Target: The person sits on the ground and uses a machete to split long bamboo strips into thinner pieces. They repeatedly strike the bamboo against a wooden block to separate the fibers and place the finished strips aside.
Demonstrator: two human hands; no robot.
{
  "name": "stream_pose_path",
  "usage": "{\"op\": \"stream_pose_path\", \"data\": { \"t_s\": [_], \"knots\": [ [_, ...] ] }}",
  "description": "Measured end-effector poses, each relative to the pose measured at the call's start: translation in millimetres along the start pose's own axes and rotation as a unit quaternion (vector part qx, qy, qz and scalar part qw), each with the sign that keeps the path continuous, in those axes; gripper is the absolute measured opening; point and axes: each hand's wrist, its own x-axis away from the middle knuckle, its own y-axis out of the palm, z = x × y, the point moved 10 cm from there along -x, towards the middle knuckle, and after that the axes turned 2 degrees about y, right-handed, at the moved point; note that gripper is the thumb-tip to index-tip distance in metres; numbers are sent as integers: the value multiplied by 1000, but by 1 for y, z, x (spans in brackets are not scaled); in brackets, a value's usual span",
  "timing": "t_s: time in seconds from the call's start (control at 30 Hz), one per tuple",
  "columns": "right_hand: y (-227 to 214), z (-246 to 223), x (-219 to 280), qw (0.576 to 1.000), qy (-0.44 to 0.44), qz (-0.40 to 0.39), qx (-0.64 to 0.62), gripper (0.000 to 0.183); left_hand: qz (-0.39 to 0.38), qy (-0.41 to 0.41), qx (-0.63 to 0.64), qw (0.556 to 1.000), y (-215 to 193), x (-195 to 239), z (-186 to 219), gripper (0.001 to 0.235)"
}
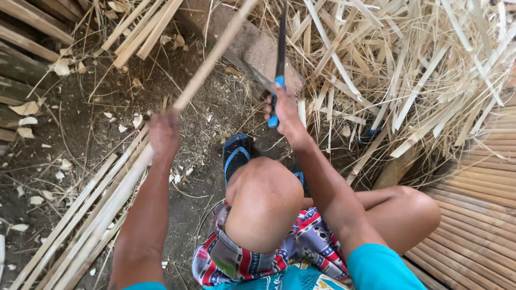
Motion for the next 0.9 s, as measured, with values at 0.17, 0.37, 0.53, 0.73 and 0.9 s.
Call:
{"op": "stream_pose_path", "data": {
  "t_s": [0.17, 0.37, 0.53, 0.73, 0.9],
  "knots": [
    [-52, 4, 4, 995, -39, 59, 69, 18, -100, -8, 278, 955, -15, -49, 114, 58],
    [-74, -18, 15, 985, -105, 41, 128, 18, 65, -10, 471, 880, -149, -136, 186, 59],
    [-81, 23, 16, 985, -47, 32, 164, 13, -122, -34, 422, 898, -30, 13, 80, 62],
    [-70, 45, 21, 979, -82, 24, 183, 19, -194, -133, 144, 961, 77, 123, -60, 51],
    [-79, 34, 29, 979, -76, 32, 188, 18, -283, -1, 99, 954, 45, 58, 5, 39]
  ]
}}
